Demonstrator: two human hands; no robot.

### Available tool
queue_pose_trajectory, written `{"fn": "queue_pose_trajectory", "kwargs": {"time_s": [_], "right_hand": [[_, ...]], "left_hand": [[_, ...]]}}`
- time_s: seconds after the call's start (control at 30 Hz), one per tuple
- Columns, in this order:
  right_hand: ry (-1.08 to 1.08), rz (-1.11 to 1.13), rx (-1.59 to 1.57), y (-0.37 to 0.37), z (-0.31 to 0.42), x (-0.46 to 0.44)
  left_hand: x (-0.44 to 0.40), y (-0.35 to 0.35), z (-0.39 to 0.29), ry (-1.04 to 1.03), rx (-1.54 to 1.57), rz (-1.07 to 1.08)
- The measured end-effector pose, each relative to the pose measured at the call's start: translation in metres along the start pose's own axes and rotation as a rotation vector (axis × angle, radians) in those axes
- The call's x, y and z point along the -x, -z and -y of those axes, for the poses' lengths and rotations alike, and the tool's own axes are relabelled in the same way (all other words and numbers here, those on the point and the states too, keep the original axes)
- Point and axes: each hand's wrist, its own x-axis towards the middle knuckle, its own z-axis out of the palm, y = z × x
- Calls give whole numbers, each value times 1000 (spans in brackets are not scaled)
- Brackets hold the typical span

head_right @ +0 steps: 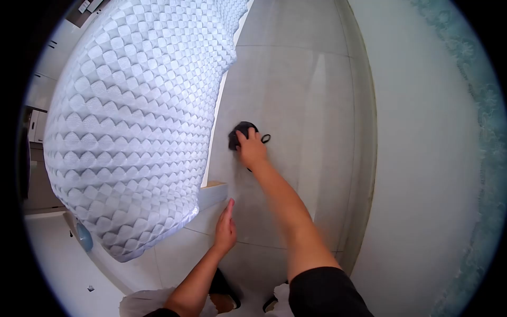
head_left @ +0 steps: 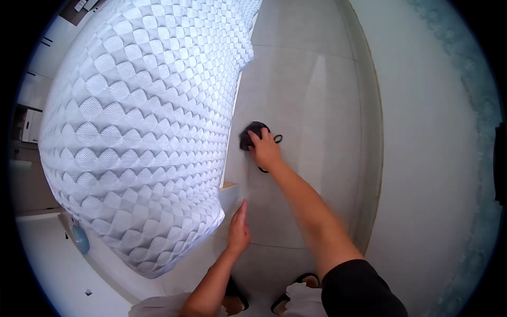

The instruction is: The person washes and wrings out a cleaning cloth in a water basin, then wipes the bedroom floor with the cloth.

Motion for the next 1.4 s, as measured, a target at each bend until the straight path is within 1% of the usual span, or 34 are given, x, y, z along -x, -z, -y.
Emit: {"fn": "queue_pose_trajectory", "kwargs": {"time_s": [0.03, 0.13, 0.23, 0.33, 0.43, 0.47, 0.6, 0.7, 0.8, 0.9, 0.93, 0.97, 1.03, 1.17, 1.23, 1.33, 1.4], "right_hand": [[26, 56, 24, -5, 11, -10], [-36, 146, 99, -6, 26, -25], [204, 250, 186, -10, 19, -24], [425, 342, 315, -20, 31, -13], [575, 457, 425, -29, 51, 12], [586, 470, 386, -31, 51, 18], [506, 455, 271, -23, 34, 38], [525, 439, 253, 1, 7, 54], [544, 581, 265, 30, -18, 56], [319, 316, -82, 14, -18, 49], [306, 251, -72, 5, -4, 45], [327, 260, -9, -3, 10, 43], [464, 424, 250, -13, 40, 41], [383, 405, 103, -29, 27, 59], [335, 411, 54, -12, 6, 80], [588, 606, 124, 18, -23, 99], [501, 459, -49, 29, -37, 86]], "left_hand": [[-1, 0, 0, -11, -4, -7], [-1, 1, 0, -17, 27, -36], [0, -4, 1, -9, 36, -17], [2, -12, 4, 4, 57, -13], [3, -14, -1, -19, 57, -11], [3, -13, -2, -19, 55, -9], [-1, -8, -8, -32, 40, -9], [-6, -6, -10, -62, 18, -20], [-5, -4, -7, -52, -1, -17], [3, -3, -7, -30, 16, 0], [5, -3, -8, -28, 25, 2], [8, -5, -6, -26, 23, 4], [10, -8, -4, -31, 18, 11], [5, -7, -7, -29, -7, -20], [0, -4, -9, -19, -13, -30], [-5, -2, -9, -20, 31, -36], [-4, -4, -8, -19, 12, -22]]}}
